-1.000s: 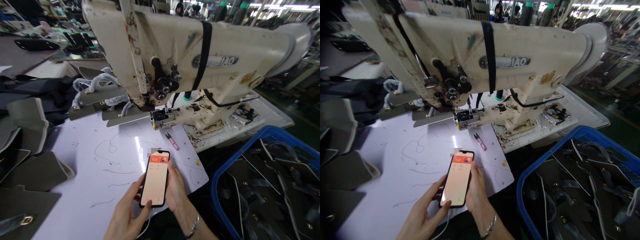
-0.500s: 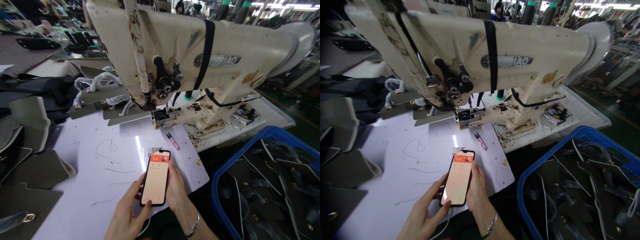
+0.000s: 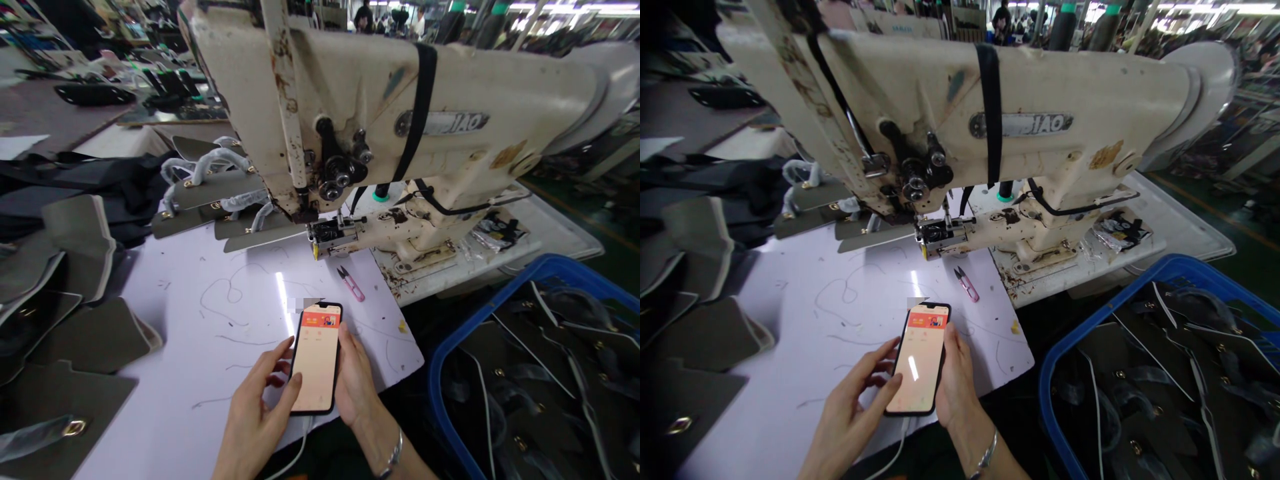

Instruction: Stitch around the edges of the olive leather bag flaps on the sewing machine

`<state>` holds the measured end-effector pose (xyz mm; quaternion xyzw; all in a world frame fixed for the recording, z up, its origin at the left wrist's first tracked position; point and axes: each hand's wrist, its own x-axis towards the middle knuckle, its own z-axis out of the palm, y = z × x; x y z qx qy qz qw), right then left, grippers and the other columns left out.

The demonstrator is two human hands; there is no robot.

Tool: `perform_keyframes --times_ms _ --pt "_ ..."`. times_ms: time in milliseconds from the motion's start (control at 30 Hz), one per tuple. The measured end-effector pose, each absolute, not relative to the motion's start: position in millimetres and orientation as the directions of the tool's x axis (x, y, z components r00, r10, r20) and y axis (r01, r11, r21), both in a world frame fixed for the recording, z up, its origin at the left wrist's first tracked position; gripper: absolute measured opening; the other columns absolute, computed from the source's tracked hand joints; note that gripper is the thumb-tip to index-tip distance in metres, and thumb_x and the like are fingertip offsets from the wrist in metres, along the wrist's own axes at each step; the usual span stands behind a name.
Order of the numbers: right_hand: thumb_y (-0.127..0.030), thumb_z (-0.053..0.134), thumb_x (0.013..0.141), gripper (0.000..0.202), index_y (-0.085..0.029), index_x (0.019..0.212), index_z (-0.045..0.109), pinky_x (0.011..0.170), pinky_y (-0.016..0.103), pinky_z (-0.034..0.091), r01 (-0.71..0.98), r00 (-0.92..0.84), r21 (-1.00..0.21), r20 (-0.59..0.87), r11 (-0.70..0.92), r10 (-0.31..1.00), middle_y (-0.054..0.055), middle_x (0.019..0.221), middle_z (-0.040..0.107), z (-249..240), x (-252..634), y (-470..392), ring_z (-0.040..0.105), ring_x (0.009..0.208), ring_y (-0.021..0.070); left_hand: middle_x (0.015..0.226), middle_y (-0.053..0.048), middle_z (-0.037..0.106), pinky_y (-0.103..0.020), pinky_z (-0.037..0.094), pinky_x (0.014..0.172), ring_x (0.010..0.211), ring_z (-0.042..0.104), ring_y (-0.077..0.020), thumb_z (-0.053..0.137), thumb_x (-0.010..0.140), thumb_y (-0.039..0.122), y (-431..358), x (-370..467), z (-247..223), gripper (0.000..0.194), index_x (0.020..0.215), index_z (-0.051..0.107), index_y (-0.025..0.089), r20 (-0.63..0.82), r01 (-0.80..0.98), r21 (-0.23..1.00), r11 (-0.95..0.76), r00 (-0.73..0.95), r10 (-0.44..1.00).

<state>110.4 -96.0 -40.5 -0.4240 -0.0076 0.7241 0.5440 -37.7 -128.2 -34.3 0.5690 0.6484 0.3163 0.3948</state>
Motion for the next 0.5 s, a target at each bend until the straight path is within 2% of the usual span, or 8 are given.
perform_keyframes --times_ms 200,400,500 --pt "-0.064 0.068 0.083 0.059 -0.009 0.105 0.071 0.082 0.038 0.058 -0.775 -0.073 -0.483 -0.572 -0.408 0.817 0.015 0.097 0.075 -39 109 -98 0.072 0.088 0.027 0.115 -0.003 0.066 -0.033 0.051 0.08 0.097 0.061 -0.0192 0.062 0.088 0.047 -101 -30 -26 0.048 0.131 0.056 0.028 -0.148 0.451 0.874 0.18 -0.106 0.983" --pt "-0.062 0.069 0.083 0.058 -0.009 0.106 0.071 0.081 0.037 0.058 -0.768 -0.04 -0.509 -0.568 -0.39 0.822 0.015 0.097 0.075 -42 106 -99 0.072 0.089 0.0265 0.105 -0.004 0.069 -0.03 0.05 0.073 0.093 0.063 -0.0194 0.062 0.086 0.05 -87 -24 -28 0.046 0.122 0.062 0.023 -0.137 0.456 0.869 0.193 -0.152 0.979" --pt "-0.061 0.067 0.085 0.057 -0.008 0.107 0.071 0.081 0.036 0.058 -0.767 -0.05 -0.507 -0.563 -0.393 0.825 0.015 0.098 0.075 -43 106 -99 0.072 0.088 0.0259 0.096 -0.004 0.069 -0.028 0.048 0.063 0.083 0.063 -0.019 0.062 0.084 0.053 -82 -24 -32 0.046 0.117 0.065 0.021 -0.148 0.484 0.844 0.23 -0.202 0.968"
